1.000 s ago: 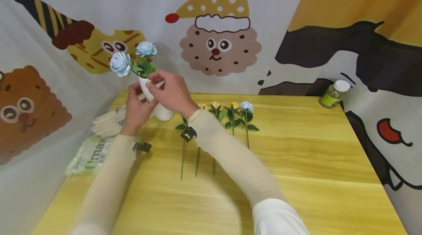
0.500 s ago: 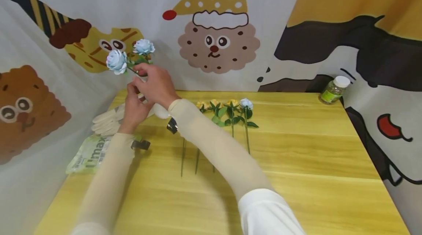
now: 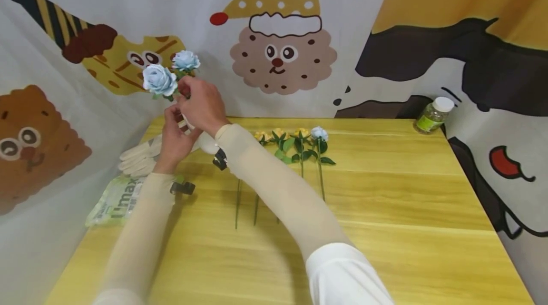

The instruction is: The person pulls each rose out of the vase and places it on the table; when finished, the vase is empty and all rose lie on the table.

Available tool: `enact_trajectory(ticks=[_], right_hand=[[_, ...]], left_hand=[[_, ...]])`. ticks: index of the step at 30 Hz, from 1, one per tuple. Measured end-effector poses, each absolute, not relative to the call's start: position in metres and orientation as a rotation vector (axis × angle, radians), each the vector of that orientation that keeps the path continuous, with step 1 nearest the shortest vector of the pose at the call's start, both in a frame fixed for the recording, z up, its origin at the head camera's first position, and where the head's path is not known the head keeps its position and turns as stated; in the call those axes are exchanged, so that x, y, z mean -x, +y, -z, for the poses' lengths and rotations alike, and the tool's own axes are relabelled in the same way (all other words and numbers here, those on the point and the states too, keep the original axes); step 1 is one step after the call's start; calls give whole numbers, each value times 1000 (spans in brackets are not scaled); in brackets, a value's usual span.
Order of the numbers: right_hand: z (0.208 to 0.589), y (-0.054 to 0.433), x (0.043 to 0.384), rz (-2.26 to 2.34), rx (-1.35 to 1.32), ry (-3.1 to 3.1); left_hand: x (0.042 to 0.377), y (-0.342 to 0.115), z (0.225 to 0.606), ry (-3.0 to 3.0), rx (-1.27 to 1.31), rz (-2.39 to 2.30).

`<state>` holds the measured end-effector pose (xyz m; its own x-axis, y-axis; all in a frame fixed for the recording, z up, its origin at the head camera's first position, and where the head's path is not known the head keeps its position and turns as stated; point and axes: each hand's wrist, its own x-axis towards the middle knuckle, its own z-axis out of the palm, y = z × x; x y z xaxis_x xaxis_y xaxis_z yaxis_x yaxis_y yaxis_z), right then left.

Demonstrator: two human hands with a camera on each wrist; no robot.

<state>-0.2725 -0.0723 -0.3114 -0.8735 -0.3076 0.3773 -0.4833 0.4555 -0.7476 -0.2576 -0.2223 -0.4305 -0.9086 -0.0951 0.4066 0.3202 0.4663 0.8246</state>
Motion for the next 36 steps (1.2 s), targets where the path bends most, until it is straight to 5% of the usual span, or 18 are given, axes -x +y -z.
enact_trajectory(ticks=[36], right_hand=[[325, -21, 282, -1965, -397, -1471]], left_hand=[[255, -222, 429, -2332, 137, 1521]])
